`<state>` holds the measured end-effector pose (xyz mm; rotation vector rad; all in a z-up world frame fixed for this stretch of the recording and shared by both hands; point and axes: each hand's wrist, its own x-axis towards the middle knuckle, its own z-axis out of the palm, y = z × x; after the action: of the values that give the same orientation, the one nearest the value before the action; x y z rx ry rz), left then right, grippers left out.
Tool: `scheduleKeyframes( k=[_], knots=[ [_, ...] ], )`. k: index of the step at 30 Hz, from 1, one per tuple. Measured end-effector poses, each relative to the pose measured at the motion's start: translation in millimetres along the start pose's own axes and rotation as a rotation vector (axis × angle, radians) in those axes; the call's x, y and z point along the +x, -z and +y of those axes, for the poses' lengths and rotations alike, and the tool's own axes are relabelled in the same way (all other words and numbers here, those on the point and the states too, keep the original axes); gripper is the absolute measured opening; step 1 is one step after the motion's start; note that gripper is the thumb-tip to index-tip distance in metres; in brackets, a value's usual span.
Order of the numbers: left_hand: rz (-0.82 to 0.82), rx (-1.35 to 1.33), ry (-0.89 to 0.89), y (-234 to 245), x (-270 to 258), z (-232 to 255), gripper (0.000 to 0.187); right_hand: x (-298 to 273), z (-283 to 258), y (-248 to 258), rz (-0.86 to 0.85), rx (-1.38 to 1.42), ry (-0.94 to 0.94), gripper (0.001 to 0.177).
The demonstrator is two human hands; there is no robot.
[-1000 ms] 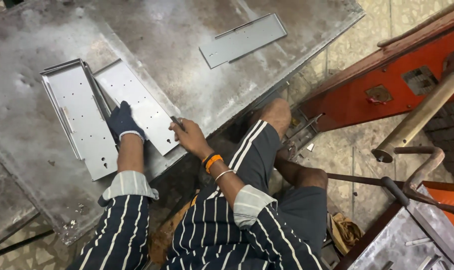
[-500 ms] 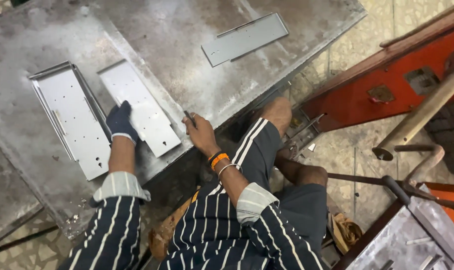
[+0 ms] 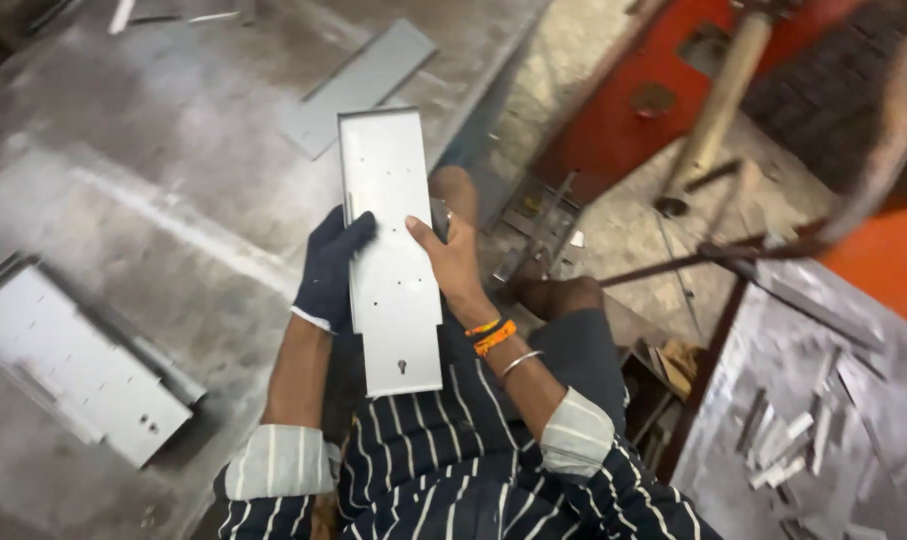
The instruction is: Spot welding small metal plates onto a larger metal component using a foot-pedal operated machine.
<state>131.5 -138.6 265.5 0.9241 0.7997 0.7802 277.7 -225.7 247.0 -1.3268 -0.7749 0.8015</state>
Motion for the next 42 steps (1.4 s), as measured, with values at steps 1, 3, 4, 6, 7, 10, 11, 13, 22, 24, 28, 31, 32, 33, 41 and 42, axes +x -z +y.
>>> scheduleKeyframes(
  k=[1, 3, 4, 6, 7, 10, 11, 13, 22, 24, 28, 31, 32, 33, 41, 42],
  knots=[
    [-0.096, -0.039, 0.039, -15, 2, -3, 0.037, -8, -8, 13, 0.079, -0.007, -0.051, 0.031],
    [-0.225, -0.07, 0.089, -44, 6, -16, 0.037, -22, -20, 39, 0.193, -0.012, -0.094, 0.03],
    [-0.252, -0.047, 0.092, -58, 8, -25, 0.036, -28, -25, 51, 0.249, -0.003, -0.042, 0.03],
    [-0.309, -0.011, 0.115, -79, 6, -43, 0.036, -45, -34, 72, 0.343, 0.01, 0.009, 0.029],
    [-0.329, 0.023, 0.116, -90, 4, -52, 0.035, -54, -40, 84, 0.422, 0.015, -0.092, 0.028],
    [-0.402, 0.074, 0.148, -128, -5, -73, 0.033, -76, -39, 124, 0.565, 0.034, -0.146, 0.028],
    [-0.414, 0.083, 0.166, -140, -12, -80, 0.033, -86, -35, 138, 0.587, 0.041, -0.104, 0.028],
    [-0.47, 0.079, 0.219, -165, -25, -80, 0.033, -100, -40, 155, 0.668, 0.057, -0.09, 0.027],
    [-0.677, 0.146, 0.339, -236, -63, -111, 0.037, -164, -26, 236, 0.945, 0.027, 0.058, 0.028],
    [-0.73, 0.169, 0.333, -245, -70, -120, 0.038, -178, -18, 260, 1.015, 0.121, 0.041, 0.027],
    [-0.724, 0.262, 0.391, -260, -86, -128, 0.038, -224, 26, 336, 1.347, -0.307, -0.073, 0.022],
    [-0.71, 0.268, 0.396, -261, -86, -138, 0.038, -261, 43, 383, 1.511, -0.666, -0.201, 0.018],
    [-0.699, 0.279, 0.379, -259, -83, -143, 0.037, -272, 47, 395, 1.57, -0.781, -0.296, 0.017],
    [-0.702, 0.283, 0.38, -260, -84, -141, 0.037, -278, 49, 405, 1.573, -0.778, -0.298, 0.017],
    [-0.65, 0.175, 0.405, -248, -85, -146, 0.036, -279, 46, 448, 1.351, -1.122, -0.539, 0.027],
    [-0.643, 0.173, 0.399, -246, -83, -148, 0.036, -278, 52, 458, 1.344, -1.121, -0.532, 0.027]
  ],
)
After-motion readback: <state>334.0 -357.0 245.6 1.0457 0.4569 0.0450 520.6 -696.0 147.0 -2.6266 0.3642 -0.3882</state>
